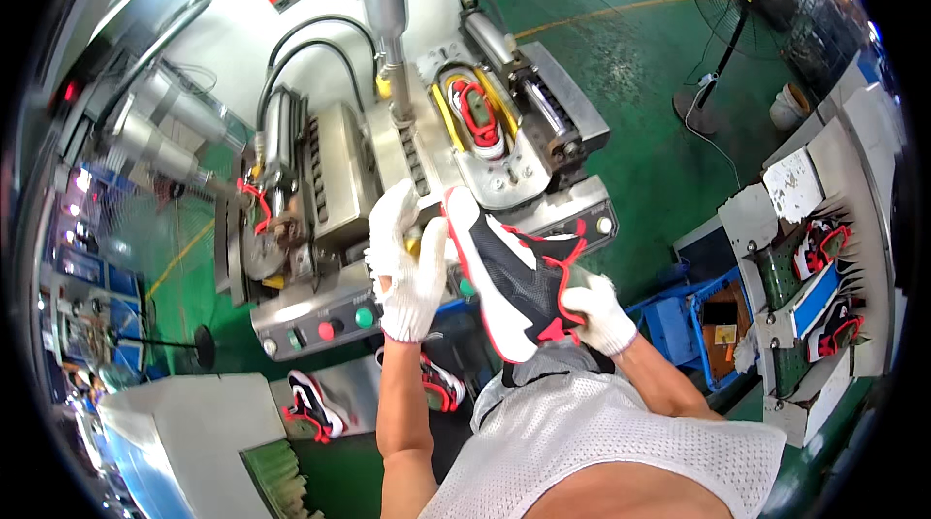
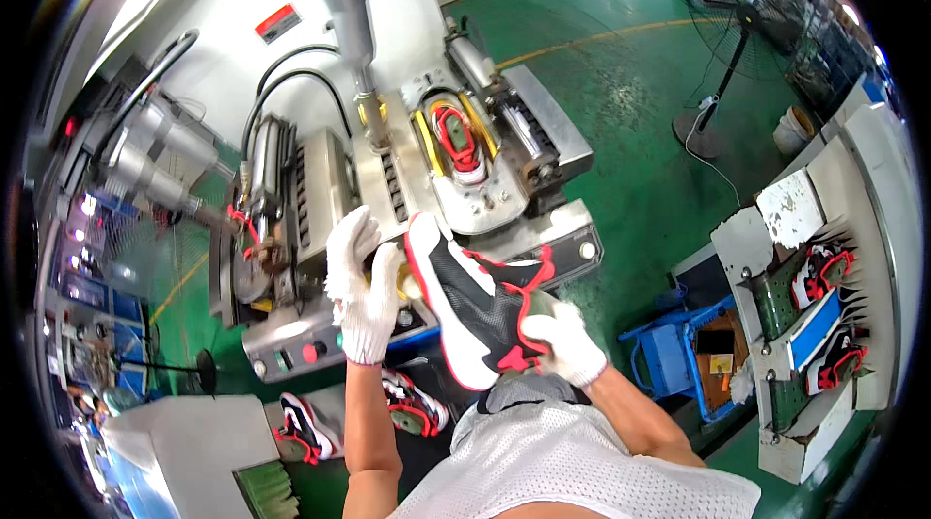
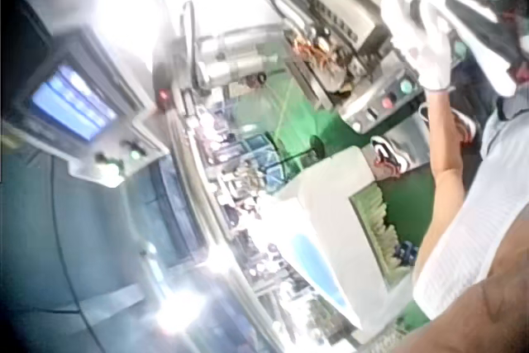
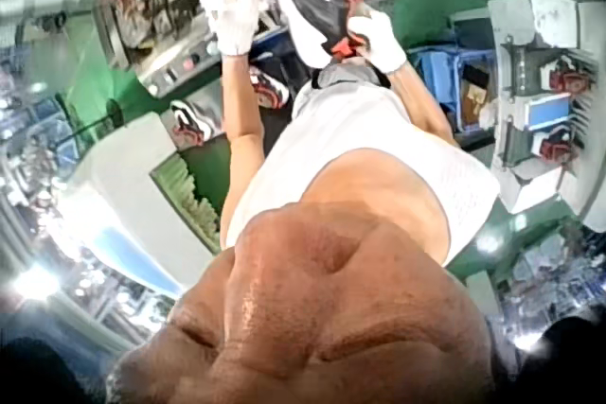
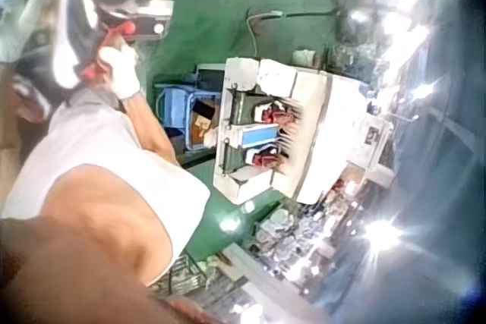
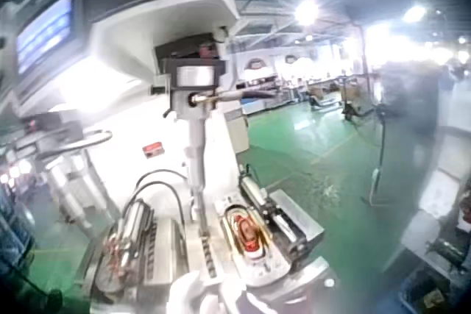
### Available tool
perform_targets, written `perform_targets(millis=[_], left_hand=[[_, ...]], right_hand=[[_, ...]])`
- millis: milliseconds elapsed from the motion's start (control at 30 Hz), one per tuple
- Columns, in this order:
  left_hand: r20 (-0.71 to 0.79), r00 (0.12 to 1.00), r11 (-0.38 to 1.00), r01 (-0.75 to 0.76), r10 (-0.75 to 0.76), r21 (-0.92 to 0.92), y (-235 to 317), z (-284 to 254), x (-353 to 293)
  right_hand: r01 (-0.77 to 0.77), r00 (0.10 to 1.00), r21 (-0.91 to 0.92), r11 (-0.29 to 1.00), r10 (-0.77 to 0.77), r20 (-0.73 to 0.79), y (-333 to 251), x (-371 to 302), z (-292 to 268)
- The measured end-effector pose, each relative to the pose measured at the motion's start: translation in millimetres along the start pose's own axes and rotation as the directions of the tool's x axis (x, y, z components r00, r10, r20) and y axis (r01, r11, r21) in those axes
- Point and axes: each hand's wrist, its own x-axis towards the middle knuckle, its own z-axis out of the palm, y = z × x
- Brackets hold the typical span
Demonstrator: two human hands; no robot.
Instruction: The person organizes shoes on a conveyor belt, moves them to a cleaning machine for brushing, and then places them into a lasting or shaping machine.
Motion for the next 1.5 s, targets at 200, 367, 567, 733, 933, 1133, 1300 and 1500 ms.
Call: perform_targets(millis=[200,367,567,733,933,1133,1300,1500], left_hand=[[0.153,0.972,0.972,0.147,-0.176,0.184,-131,131,118],[0.076,0.944,0.945,0.313,-0.320,0.094,-232,196,201],[0.113,0.922,0.918,0.347,-0.372,0.192,-223,229,233],[-0.013,0.972,0.968,0.234,-0.233,0.092,-175,205,225],[-0.029,0.989,0.974,0.137,-0.145,-0.178,-48,110,159],[0.157,0.960,0.913,0.271,-0.233,-0.303,-2,6,20],[0.248,0.829,0.805,0.552,-0.501,-0.218,7,-73,-121],[-0.397,0.447,0.467,0.883,-0.802,0.051,62,-128,-274]], right_hand=[[0.292,0.912,-0.011,0.956,-0.281,-0.299,-46,-1,-54],[0.365,0.831,0.005,0.931,-0.324,-0.452,-61,-16,-72],[0.403,0.781,0.097,0.910,-0.287,-0.555,-58,-23,-89],[0.337,0.848,0.026,0.941,-0.292,-0.442,-63,-7,-90],[0.312,0.844,-0.306,0.899,-0.410,-0.345,-102,45,-53],[0.160,0.981,-0.417,0.895,-0.190,-0.031,-162,226,-51],[0.008,0.875,-0.962,-0.274,-0.464,0.140,-111,392,8],[0.050,0.989,-0.818,-0.573,-0.083,0.119,-69,439,-55]])
